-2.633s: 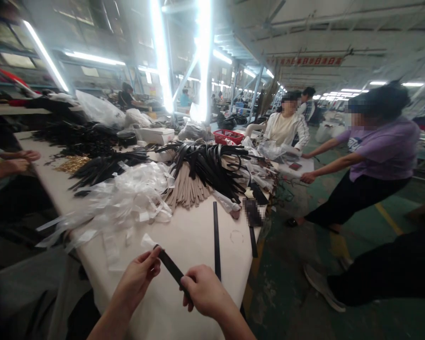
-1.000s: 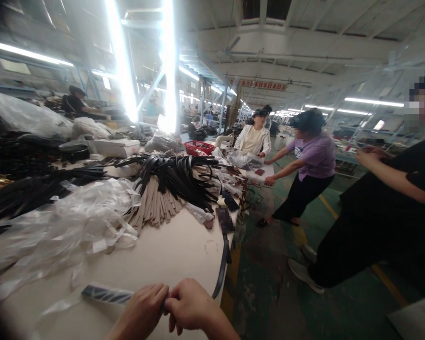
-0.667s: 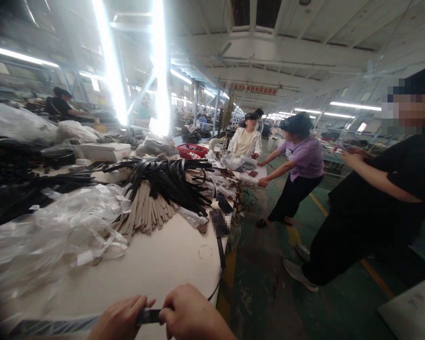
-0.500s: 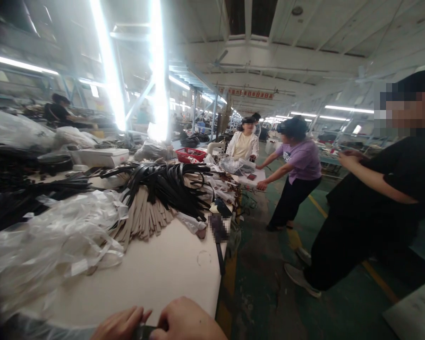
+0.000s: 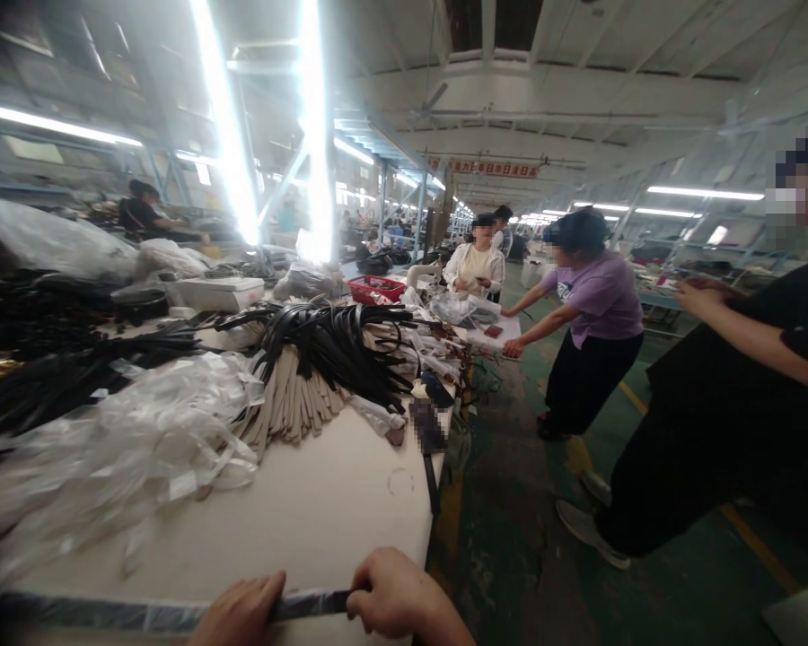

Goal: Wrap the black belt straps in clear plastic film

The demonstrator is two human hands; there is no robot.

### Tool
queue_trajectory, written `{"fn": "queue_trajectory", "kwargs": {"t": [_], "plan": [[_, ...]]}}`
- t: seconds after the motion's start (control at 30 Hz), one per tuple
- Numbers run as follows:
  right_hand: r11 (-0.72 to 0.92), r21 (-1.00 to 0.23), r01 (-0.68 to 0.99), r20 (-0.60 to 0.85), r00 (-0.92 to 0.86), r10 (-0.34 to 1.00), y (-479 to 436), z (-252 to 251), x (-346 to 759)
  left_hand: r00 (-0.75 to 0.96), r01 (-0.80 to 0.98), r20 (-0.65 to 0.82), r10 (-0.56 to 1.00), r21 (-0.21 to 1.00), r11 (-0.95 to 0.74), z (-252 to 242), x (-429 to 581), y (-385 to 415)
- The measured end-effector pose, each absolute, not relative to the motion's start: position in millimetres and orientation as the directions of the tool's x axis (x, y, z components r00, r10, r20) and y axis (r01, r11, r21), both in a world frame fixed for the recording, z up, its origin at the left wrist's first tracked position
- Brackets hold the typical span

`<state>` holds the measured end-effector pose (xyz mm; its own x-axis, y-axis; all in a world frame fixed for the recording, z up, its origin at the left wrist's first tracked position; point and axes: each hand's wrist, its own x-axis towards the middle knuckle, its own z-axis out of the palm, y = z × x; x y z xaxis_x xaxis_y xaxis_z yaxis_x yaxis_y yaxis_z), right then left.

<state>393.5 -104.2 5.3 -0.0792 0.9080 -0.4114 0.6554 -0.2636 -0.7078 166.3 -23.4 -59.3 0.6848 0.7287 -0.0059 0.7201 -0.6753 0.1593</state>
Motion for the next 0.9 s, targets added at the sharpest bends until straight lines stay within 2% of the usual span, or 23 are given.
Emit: {"fn": "queue_trajectory", "kwargs": {"t": [0.07, 0.1, 0.2, 0.3, 0.37, 0.47, 0.57, 0.67, 0.8, 0.9], "plan": [[-0.223, -0.74, 0.634, -0.372, -0.11, 0.921, -102, 3, 384, 0.681, 0.731, -0.145, 0.717, 0.193, -0.655, -48, 176, -35], [-0.199, -0.758, 0.621, -0.351, -0.13, 0.927, -101, 2, 378, 0.707, 0.705, -0.167, 0.687, 0.228, -0.671, -42, 183, -42], [-0.149, -0.786, 0.6, -0.319, -0.187, 0.929, -104, -4, 370, 0.73, 0.679, -0.141, 0.669, 0.266, -0.685, -28, 193, -52], [-0.188, -0.793, 0.579, -0.372, -0.217, 0.903, -108, -14, 391, 0.714, 0.693, -0.084, 0.695, 0.227, -0.684, -20, 181, -49], [-0.228, -0.786, 0.574, -0.417, -0.221, 0.882, -108, -20, 405, 0.657, 0.751, -0.128, 0.743, 0.197, -0.63, -19, 174, -47], [-0.211, -0.768, 0.605, -0.4, -0.196, 0.895, -103, -24, 406, 0.637, 0.77, -0.185, 0.748, 0.2, -0.606, -21, 179, -48], [-0.188, -0.768, 0.612, -0.374, -0.19, 0.908, -97, -21, 397, 0.683, 0.726, -0.132, 0.719, 0.233, -0.647, -24, 190, -47], [-0.201, -0.794, 0.574, -0.396, -0.237, 0.887, -94, -17, 401, 0.686, 0.721, -0.088, 0.722, 0.215, -0.659, -25, 191, -42], [-0.199, -0.814, 0.545, -0.382, -0.245, 0.891, -89, -17, 401, 0.669, 0.742, -0.168, 0.724, 0.195, -0.641, -27, 196, -39], [-0.194, -0.824, 0.533, -0.371, -0.248, 0.895, -86, -20, 394, 0.686, 0.726, -0.165, 0.709, 0.222, -0.651, -26, 202, -40]]}}
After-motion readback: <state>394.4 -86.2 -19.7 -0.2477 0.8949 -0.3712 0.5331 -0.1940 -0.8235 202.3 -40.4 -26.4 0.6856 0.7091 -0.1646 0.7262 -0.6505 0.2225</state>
